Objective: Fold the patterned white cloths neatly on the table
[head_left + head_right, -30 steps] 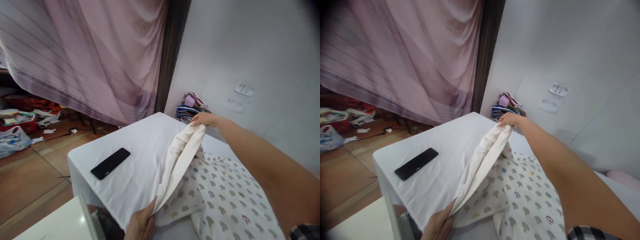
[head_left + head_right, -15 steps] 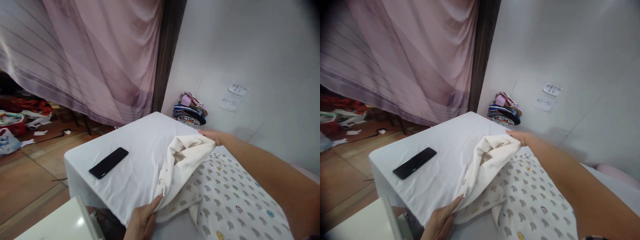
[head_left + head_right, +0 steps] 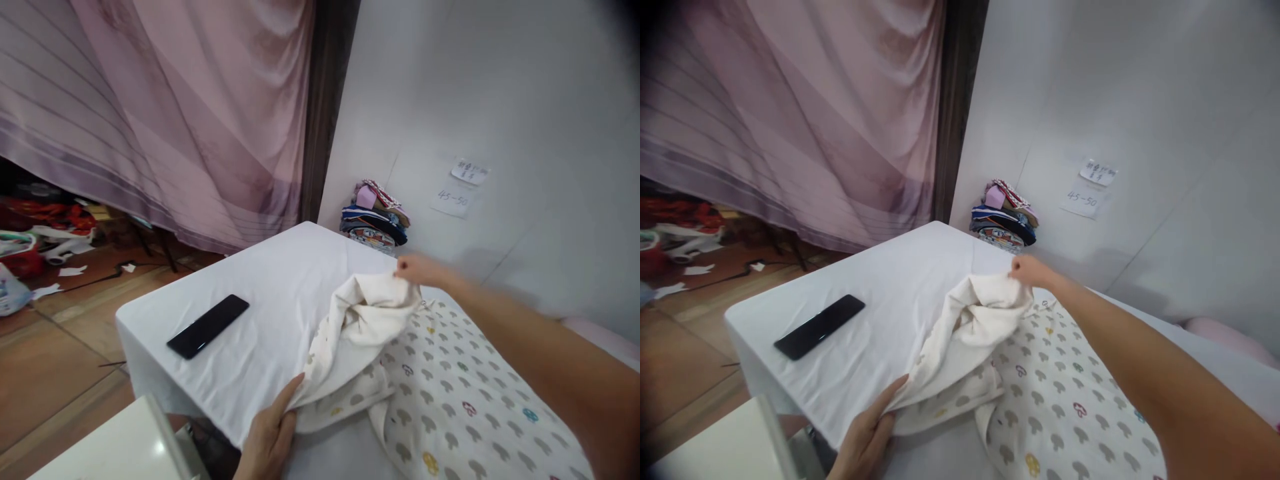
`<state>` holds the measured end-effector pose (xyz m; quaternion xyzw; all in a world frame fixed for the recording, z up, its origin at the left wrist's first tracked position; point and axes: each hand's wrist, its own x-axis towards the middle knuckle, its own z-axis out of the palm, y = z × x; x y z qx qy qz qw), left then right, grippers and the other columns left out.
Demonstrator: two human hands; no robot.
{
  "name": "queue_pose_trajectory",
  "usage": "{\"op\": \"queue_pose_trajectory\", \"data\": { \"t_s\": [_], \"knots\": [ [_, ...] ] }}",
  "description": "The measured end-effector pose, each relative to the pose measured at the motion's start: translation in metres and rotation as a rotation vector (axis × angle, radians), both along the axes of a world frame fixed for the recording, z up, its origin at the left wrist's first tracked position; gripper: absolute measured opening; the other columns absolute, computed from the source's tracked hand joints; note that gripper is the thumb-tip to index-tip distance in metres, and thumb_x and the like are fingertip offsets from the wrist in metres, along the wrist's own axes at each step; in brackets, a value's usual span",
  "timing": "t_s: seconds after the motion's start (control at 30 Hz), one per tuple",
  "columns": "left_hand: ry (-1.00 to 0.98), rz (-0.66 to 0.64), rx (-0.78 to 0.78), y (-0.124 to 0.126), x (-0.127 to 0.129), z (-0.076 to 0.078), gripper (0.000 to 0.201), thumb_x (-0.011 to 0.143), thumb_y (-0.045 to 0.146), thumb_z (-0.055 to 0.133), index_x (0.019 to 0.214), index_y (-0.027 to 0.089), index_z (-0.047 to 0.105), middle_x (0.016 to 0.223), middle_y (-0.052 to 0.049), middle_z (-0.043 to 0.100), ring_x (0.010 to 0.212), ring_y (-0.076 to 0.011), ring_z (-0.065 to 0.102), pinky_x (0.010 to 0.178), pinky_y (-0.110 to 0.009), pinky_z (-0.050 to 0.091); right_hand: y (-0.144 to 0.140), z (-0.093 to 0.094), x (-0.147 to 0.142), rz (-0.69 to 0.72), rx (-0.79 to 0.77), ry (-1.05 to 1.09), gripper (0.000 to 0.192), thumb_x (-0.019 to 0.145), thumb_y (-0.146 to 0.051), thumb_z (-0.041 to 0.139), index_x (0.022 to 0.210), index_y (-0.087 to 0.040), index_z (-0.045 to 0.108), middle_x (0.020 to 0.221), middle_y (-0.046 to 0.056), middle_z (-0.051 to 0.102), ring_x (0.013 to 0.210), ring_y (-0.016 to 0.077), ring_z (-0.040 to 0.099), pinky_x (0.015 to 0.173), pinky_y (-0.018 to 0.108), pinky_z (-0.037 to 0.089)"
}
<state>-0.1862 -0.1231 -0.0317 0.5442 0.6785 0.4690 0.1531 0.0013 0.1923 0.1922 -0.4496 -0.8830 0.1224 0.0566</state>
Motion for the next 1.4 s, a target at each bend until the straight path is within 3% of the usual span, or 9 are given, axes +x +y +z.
{"op": "queue_pose_trajectory", "data": {
  "t_s": [0.1, 0.17, 0.37, 0.57, 0.67, 0.87, 1.03, 1.17, 1.4],
  "knots": [
    [-0.163, 0.147, -0.004, 0.004, -0.005, 0.003, 0.043, 0.086, 0.035, 0.038, 0.122, 0.017, 0.052, 0.099, -0.004, 0.067, 0.072, -0.0139, 0.064, 0.063, -0.02, 0.052, 0.009, 0.049, -0.016, 0.026, 0.664, 0.179, 0.012, 0.079, -0.021, 0.046, 0.076, -0.016, 0.056, 0.077, 0.007, 0.058, 0.076, 0.0181, 0.052, 0.065, 0.026, 0.037],
    [-0.241, 0.197, 0.005, 0.007, -0.011, 0.012, 0.046, 0.085, 0.039, 0.039, 0.123, 0.016, 0.052, 0.08, -0.002, 0.068, 0.054, -0.0115, 0.058, 0.05, -0.02, 0.049, 0.016, 0.072, -0.022, 0.002, 0.83, 0.225, 0.015, 0.082, -0.021, 0.043, 0.086, -0.016, 0.056, 0.085, 0.009, 0.059, 0.081, 0.0199, 0.053, 0.068, 0.028, 0.037],
    [-0.236, 0.315, 0.044, 0.007, -0.036, 0.04, 0.05, 0.08, 0.043, 0.042, 0.121, 0.017, 0.053, 0.057, 0.004, 0.059, 0.045, -0.0113, 0.053, 0.047, -0.021, 0.047, 0.031, 0.077, -0.025, -0.001, 0.678, -0.1, 0.02, 0.078, -0.016, 0.048, 0.094, -0.017, 0.06, 0.091, 0.01, 0.062, 0.08, 0.0202, 0.058, 0.066, 0.028, 0.041],
    [-0.149, 0.351, -0.054, 0.006, -0.061, 0.04, 0.043, 0.078, 0.042, 0.04, 0.113, 0.022, 0.056, 0.053, 0.005, 0.056, 0.05, -0.0143, 0.055, 0.052, -0.023, 0.047, 0.028, 0.065, -0.037, -0.294, -0.058, 0.369, 0.029, 0.08, -0.011, 0.048, 0.108, -0.015, 0.055, 0.052, 0.0, 0.057, 0.045, 0.012, 0.055, 0.046, 0.021, 0.044],
    [-0.054, 0.417, -0.083, 0.011, -0.073, 0.043, 0.036, 0.076, 0.04, 0.042, 0.104, 0.024, 0.059, 0.058, 0.003, 0.059, 0.056, -0.0161, 0.058, 0.054, -0.024, 0.044, 0.027, 0.063, -0.047, -0.322, -0.256, 0.623, 0.026, 0.08, -0.008, 0.048, 0.105, -0.012, 0.054, 0.053, 0.0, 0.058, 0.041, 0.0107, 0.055, 0.042, 0.02, 0.045],
    [-0.235, 0.696, 0.186, 0.055, -0.101, 0.053, 0.03, 0.074, 0.041, 0.047, 0.092, 0.02, 0.06, 0.078, -0.001, 0.062, 0.072, -0.0171, 0.056, 0.063, -0.025, 0.044, 0.045, 0.062, -0.083, -0.201, -0.31, 1.037, 0.021, 0.078, -0.003, 0.043, 0.092, -0.012, 0.055, 0.063, 0.003, 0.061, 0.053, 0.0117, 0.061, 0.048, 0.021, 0.05],
    [-0.511, 0.919, 0.377, 0.109, -0.12, 0.041, 0.029, 0.073, 0.033, 0.051, 0.096, 0.017, 0.058, 0.09, -0.003, 0.061, 0.083, -0.0164, 0.055, 0.078, -0.029, 0.043, 0.072, 0.054, -0.133, -0.123, -0.259, 1.208, 0.024, 0.077, -0.001, 0.039, 0.09, -0.013, 0.056, 0.071, 0.001, 0.06, 0.06, 0.0091, 0.06, 0.058, 0.023, 0.052],
    [-0.464, 0.878, 0.304, 0.127, -0.123, 0.028, 0.024, 0.075, 0.029, 0.048, 0.095, 0.017, 0.057, 0.087, -0.002, 0.06, 0.083, -0.0164, 0.055, 0.078, -0.029, 0.042, 0.096, 0.03, -0.167, -0.13, -0.248, 1.154, 0.027, 0.075, -0.002, 0.04, 0.093, -0.014, 0.057, 0.083, 0.004, 0.061, 0.067, 0.0098, 0.061, 0.06, 0.024, 0.052],
    [-0.295, 0.883, 0.241, 0.118, -0.123, 0.026, 0.027, 0.08, 0.036, 0.046, 0.098, 0.019, 0.057, 0.086, -0.001, 0.061, 0.08, -0.0161, 0.054, 0.074, -0.027, 0.042, 0.134, -0.024, -0.204, -0.143, -0.242, 1.065, 0.028, 0.076, -0.007, 0.042, 0.096, -0.015, 0.059, 0.094, 0.005, 0.062, 0.078, 0.0113, 0.061, 0.064, 0.024, 0.052]
  ]
}}
